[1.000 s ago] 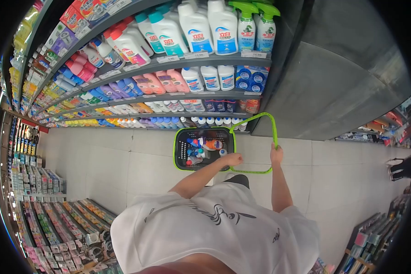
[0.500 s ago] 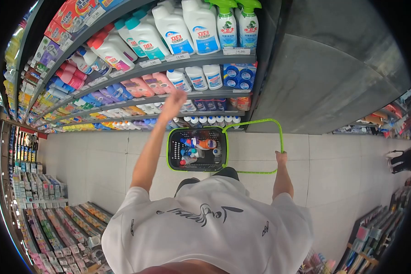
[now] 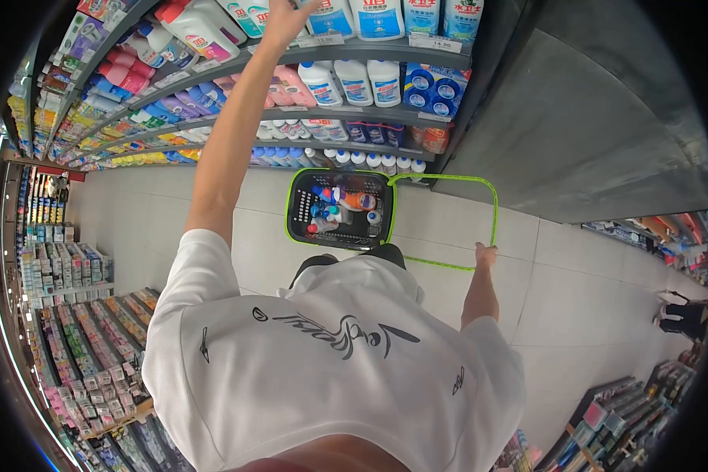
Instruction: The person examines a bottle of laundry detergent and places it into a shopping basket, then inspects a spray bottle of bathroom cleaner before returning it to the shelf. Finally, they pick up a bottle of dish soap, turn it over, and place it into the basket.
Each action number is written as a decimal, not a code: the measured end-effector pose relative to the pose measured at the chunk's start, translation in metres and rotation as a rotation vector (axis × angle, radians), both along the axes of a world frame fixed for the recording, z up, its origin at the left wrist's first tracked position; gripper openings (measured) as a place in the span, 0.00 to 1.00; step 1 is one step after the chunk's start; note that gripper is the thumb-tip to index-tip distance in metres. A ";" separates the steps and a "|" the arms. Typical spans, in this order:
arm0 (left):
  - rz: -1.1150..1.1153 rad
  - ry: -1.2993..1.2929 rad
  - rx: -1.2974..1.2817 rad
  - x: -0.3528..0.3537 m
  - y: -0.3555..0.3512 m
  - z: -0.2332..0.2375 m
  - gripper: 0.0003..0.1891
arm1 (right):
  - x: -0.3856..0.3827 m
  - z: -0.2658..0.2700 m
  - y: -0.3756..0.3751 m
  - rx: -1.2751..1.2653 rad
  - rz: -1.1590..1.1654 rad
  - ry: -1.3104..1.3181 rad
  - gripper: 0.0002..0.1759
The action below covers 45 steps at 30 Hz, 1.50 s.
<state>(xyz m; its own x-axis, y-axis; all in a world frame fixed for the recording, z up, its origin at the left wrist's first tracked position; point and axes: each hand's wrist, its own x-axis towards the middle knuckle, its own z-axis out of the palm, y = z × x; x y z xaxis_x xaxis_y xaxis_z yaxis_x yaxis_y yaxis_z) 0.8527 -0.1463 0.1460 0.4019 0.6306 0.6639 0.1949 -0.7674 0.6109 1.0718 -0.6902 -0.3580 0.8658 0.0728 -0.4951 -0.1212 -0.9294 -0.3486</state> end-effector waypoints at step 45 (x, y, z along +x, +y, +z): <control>-0.396 -0.527 -1.316 -0.292 -0.151 -0.117 0.19 | -0.364 0.386 0.313 1.505 0.439 0.472 0.19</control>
<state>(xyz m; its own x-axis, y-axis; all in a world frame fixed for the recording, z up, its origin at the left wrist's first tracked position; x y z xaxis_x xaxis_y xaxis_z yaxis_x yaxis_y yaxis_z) 0.5608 -0.2971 0.0294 0.5873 0.7920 -0.1670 -0.3527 0.4361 0.8279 0.7082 -0.3776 0.0282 0.4513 0.8912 0.0459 -0.3074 0.2036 -0.9295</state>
